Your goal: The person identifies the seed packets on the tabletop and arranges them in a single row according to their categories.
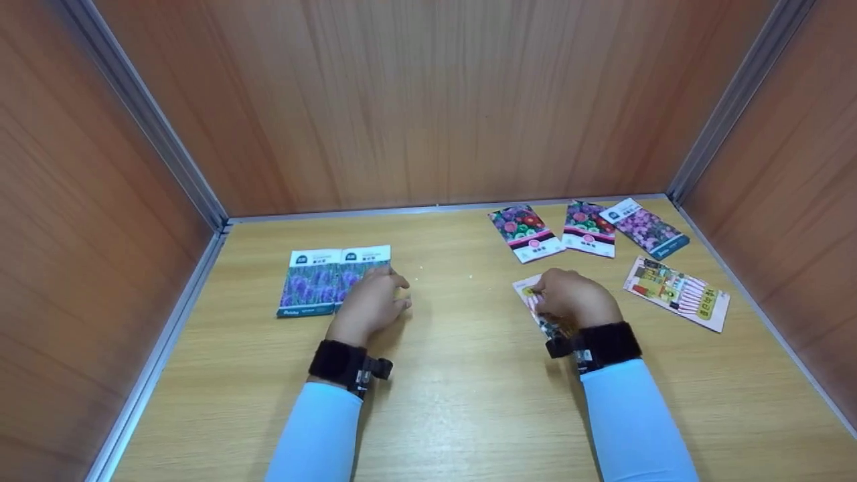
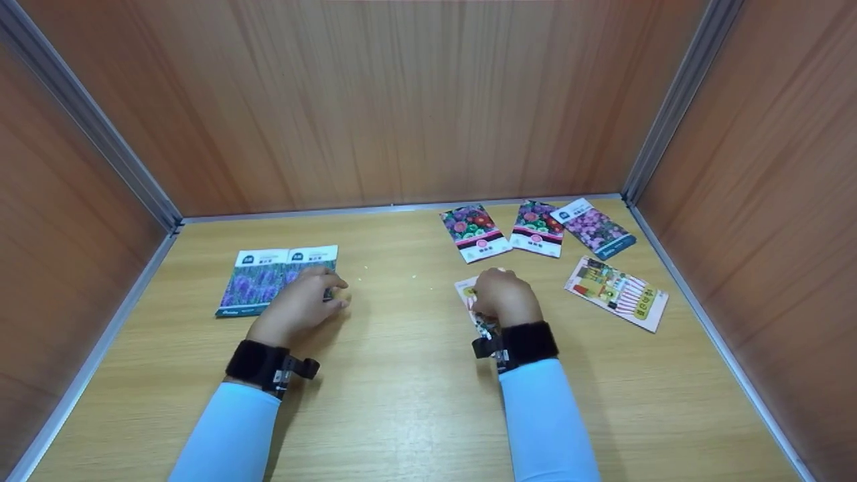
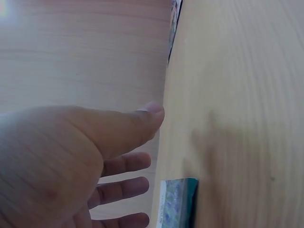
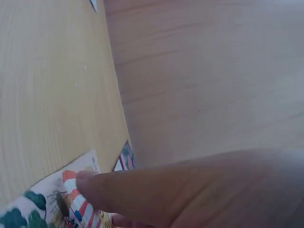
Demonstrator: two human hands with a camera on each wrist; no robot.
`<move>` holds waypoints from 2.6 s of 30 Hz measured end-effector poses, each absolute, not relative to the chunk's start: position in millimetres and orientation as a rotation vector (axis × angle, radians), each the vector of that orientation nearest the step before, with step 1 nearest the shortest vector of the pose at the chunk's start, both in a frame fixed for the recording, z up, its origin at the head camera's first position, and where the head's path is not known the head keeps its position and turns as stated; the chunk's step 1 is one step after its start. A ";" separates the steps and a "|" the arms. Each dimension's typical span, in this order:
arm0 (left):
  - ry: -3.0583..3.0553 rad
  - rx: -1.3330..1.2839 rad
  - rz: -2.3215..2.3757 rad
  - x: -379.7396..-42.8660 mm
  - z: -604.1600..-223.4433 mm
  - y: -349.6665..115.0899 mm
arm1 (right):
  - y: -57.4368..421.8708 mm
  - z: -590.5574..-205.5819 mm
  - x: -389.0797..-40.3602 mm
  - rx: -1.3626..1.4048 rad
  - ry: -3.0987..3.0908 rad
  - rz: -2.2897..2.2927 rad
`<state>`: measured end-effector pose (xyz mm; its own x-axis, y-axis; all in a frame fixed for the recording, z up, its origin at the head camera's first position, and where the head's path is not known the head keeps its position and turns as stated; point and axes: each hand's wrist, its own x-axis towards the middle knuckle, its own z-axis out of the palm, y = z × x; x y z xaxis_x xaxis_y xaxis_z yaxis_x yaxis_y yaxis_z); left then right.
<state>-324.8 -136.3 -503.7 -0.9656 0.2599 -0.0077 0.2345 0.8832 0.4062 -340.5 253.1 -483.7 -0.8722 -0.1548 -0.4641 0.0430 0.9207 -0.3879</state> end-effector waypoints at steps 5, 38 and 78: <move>2.993 0.398 0.653 -321.7 -497.5 -131.5 | 249.9 -487.8 -337.7 -0.034 2.564 -0.555; 2.942 0.826 0.283 -298.1 -520.4 -63.9 | 162.4 -529.9 -338.7 -0.568 2.893 -0.486; 3.095 0.492 0.227 -312.5 -528.7 -81.0 | 276.6 -482.7 -347.5 -0.090 2.700 -0.733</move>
<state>-312.5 -81.0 -528.7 -0.9510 0.3082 0.0230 0.3083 0.9406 0.1420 -347.5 276.6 -482.7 -0.9398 -0.1485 -0.3077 0.0276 0.8646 -0.5016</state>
